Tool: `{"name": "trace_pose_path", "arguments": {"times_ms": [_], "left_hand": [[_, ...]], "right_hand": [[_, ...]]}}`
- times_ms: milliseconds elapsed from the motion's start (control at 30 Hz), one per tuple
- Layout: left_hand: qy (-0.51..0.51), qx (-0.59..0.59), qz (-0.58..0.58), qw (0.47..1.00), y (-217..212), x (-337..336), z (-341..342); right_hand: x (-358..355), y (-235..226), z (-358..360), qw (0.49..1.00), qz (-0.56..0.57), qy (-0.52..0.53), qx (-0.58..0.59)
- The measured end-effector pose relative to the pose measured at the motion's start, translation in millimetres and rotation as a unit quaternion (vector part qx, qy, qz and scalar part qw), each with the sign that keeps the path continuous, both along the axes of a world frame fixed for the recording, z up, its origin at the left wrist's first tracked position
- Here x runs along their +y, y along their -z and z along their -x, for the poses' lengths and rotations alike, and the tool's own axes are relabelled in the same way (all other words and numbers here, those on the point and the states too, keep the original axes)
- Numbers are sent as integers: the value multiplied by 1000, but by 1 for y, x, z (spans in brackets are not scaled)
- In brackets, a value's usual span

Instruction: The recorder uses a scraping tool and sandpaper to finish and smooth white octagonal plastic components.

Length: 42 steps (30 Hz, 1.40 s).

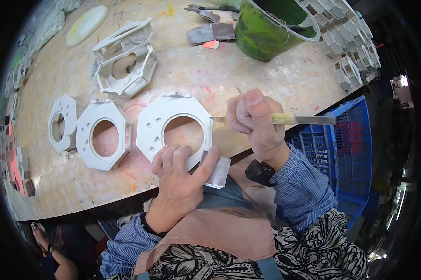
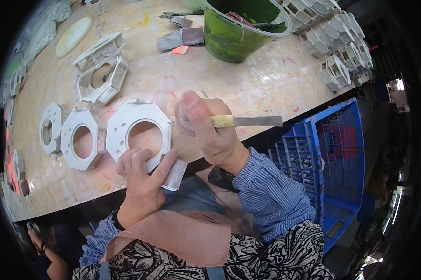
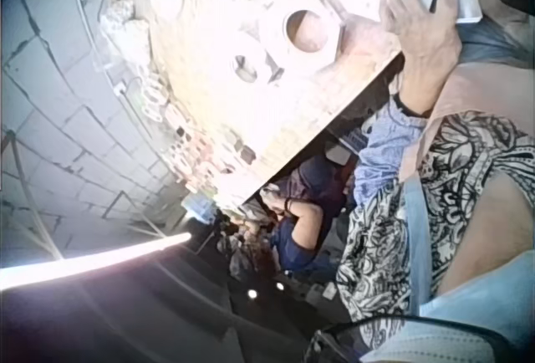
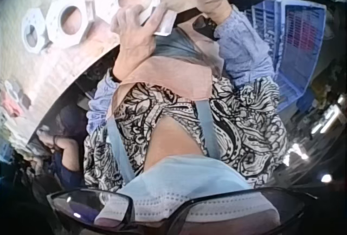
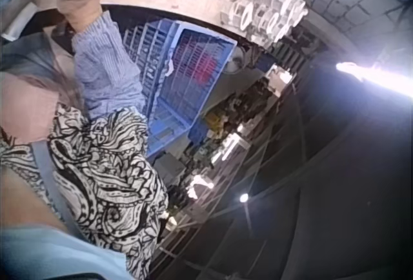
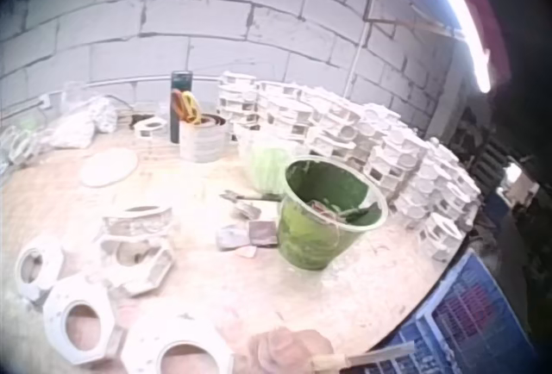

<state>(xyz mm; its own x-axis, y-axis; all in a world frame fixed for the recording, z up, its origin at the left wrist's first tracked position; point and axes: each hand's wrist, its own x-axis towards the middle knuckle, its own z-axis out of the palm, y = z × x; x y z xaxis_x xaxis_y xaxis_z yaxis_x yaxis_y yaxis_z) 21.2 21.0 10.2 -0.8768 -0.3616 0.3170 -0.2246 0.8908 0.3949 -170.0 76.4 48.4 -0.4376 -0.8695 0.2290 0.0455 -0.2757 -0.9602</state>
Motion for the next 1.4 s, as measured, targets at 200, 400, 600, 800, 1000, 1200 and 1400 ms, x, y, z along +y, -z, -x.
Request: {"name": "trace_pose_path", "arguments": {"times_ms": [200, 400, 600, 800, 1000, 1200, 1400], "left_hand": [[-6, -1, 10, 1000, 3, 1, -1], [-7, 12, 21, 1000, 4, 0, -1], [-6, 18, 25, 1000, 5, 0, 0], [-3, 13, 23, 1000, 4, -1, 0], [-17, -2, 28, 999, 3, 1, 0], [-16, 3, 33, 999, 3, 1, 0], [-18, 10, 44, 999, 5, 1, 1]], "right_hand": [[-4, 3, -3, 999, -14, 3, 37], [-1, 2, -6, 997, -27, 5, 71], [-4, -2, -12, 996, -14, 19, 90], [-5, -5, -15, 995, -40, 27, 88], [-4, -9, -23, 994, -78, 53, 54], [-3, -8, -23, 997, -52, 60, -18], [-6, -4, -18, 998, -18, 66, 14]]}}
